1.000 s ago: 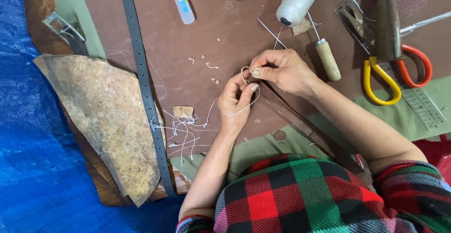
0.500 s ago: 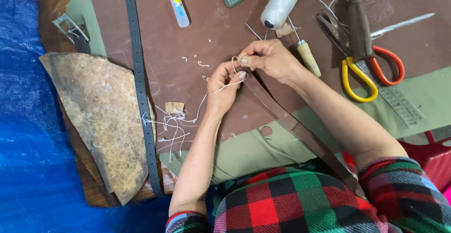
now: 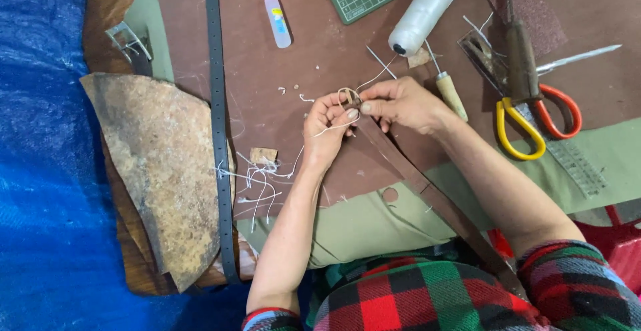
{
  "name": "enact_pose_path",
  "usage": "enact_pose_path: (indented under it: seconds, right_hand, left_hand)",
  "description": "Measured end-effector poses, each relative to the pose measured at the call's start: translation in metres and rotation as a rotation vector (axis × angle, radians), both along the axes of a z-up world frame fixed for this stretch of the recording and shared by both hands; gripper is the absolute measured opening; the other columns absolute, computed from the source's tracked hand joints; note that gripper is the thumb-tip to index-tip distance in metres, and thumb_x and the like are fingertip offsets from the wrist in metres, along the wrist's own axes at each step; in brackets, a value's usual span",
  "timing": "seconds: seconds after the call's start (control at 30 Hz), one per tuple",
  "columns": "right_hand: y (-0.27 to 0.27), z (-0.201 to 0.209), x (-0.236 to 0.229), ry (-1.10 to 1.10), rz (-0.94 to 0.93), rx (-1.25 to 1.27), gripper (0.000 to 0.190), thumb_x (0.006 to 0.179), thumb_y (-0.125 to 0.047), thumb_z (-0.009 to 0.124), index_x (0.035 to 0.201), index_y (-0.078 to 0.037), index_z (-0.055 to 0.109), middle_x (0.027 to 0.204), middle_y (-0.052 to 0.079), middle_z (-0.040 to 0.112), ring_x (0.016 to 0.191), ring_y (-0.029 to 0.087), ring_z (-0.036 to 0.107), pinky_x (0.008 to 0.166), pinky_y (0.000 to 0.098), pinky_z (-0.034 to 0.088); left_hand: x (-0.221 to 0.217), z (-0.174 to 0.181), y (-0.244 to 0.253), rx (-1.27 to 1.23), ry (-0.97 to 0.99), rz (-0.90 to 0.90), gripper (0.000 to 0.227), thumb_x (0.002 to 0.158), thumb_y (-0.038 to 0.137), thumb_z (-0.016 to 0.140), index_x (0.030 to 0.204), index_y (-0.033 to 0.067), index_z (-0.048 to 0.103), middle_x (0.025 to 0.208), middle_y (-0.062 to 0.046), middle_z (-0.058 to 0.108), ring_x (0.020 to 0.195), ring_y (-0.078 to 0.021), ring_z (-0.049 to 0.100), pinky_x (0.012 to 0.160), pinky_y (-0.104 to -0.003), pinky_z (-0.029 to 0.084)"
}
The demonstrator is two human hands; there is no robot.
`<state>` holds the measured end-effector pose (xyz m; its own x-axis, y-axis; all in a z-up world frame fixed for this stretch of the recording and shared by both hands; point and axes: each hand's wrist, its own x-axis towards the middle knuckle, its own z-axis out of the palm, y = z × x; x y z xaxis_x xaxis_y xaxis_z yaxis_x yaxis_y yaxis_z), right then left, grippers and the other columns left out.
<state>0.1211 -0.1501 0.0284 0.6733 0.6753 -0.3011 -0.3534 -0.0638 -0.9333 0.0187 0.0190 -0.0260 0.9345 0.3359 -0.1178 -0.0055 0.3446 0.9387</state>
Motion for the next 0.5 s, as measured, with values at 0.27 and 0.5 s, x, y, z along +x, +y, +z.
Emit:
enact_pose_path:
  seconds: [0.27, 0.5]
  right_hand:
    - [0.008, -0.004, -0.002, -0.138, -0.021, 0.019, 0.021, 0.089, -0.003, 0.079, 0.11, 0.002, 0.075, 0.089, 0.016, 0.072, 0.073, 0.012, 0.064, 0.045, 0.0219, 0.057]
    - [0.007, -0.017, -0.008, -0.225, -0.042, 0.027, 0.021, 0.089, -0.003, 0.081, 0.11, -0.002, 0.076, 0.09, 0.012, 0.074, 0.077, 0.008, 0.063, 0.051, 0.017, 0.055]
  left_hand:
    - [0.002, -0.015, 0.001, 0.036, 0.01, 0.039, 0.03, 0.089, 0.0, 0.08, 0.114, -0.0002, 0.066, 0.088, -0.019, 0.077, 0.065, -0.0118, 0.071, 0.047, -0.016, 0.055]
    - [-0.006, -0.003, -0.003, 0.178, 0.026, 0.085, 0.027, 0.085, 0.005, 0.085, 0.109, 0.0052, 0.073, 0.087, -0.013, 0.079, 0.07, -0.0078, 0.073, 0.051, -0.015, 0.057]
